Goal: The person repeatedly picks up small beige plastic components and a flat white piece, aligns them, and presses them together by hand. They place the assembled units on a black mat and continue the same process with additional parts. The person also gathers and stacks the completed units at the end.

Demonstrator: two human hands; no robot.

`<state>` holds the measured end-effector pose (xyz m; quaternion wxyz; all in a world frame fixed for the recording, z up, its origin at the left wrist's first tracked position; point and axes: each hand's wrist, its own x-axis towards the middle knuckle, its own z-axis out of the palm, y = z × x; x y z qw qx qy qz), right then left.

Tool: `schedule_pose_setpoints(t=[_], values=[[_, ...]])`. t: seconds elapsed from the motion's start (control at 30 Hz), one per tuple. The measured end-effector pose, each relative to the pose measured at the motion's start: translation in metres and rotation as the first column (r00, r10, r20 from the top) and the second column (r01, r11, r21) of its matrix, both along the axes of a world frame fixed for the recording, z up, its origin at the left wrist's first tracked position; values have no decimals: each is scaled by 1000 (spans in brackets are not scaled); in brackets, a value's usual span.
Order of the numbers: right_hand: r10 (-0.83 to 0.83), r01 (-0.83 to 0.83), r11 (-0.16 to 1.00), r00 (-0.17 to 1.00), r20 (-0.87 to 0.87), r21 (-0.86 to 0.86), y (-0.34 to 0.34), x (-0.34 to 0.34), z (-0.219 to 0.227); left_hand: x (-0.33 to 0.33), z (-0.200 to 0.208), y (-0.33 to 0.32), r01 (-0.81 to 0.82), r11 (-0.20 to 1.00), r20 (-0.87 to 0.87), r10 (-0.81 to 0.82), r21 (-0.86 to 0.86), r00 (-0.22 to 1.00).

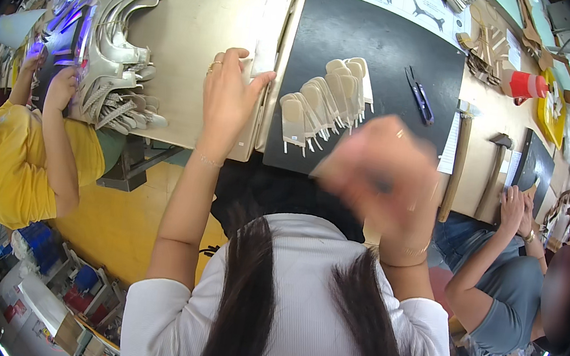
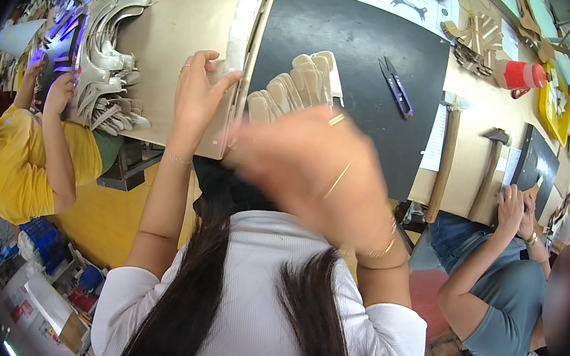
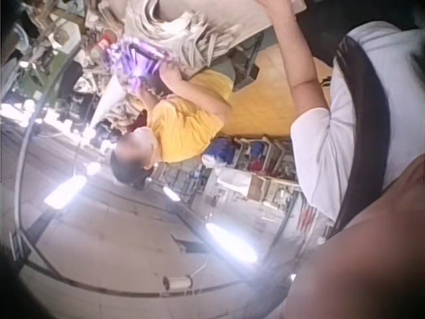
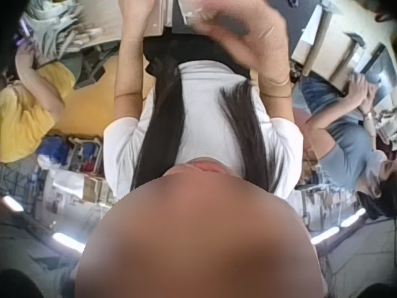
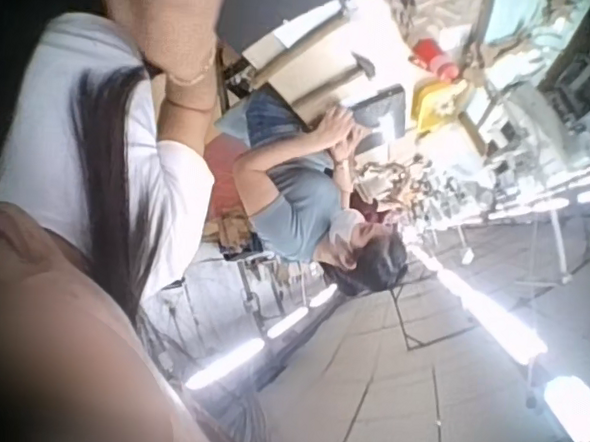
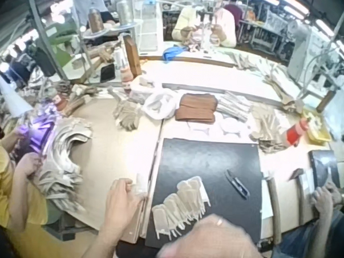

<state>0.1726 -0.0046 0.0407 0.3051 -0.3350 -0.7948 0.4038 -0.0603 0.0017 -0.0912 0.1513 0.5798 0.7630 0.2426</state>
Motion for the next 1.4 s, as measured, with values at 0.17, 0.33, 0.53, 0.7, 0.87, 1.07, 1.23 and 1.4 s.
schedule_pose_setpoints(t=[0.17,0.33,0.53,0.7,0.87,1.07,1.23,1.4], values=[[563,-502,826,729,-390,254,-11,-40,22,-10,-14,28,-41,963,-5,41,-268,999],[350,-358,929,764,-542,95,-26,-65,37,-37,-5,31,36,950,448,113,-311,887],[362,-398,915,737,-571,66,-18,-54,35,-49,5,16,114,952,882,212,-283,421],[160,-217,942,961,-228,-256,6,-27,30,-42,10,9,47,986,948,141,-161,284],[-311,-131,702,828,-467,-700,15,-27,-8,-44,2,13,-84,988,835,154,-128,529],[-303,-140,758,789,-535,-637,19,-23,-28,-47,4,3,-111,986,825,164,-123,541],[-354,-105,793,723,-594,-600,16,-16,-37,-42,13,0,-199,977,913,148,-75,379],[-218,-77,884,804,-554,-461,25,-8,-43,-34,34,-9,-155,984,960,124,-86,252]])
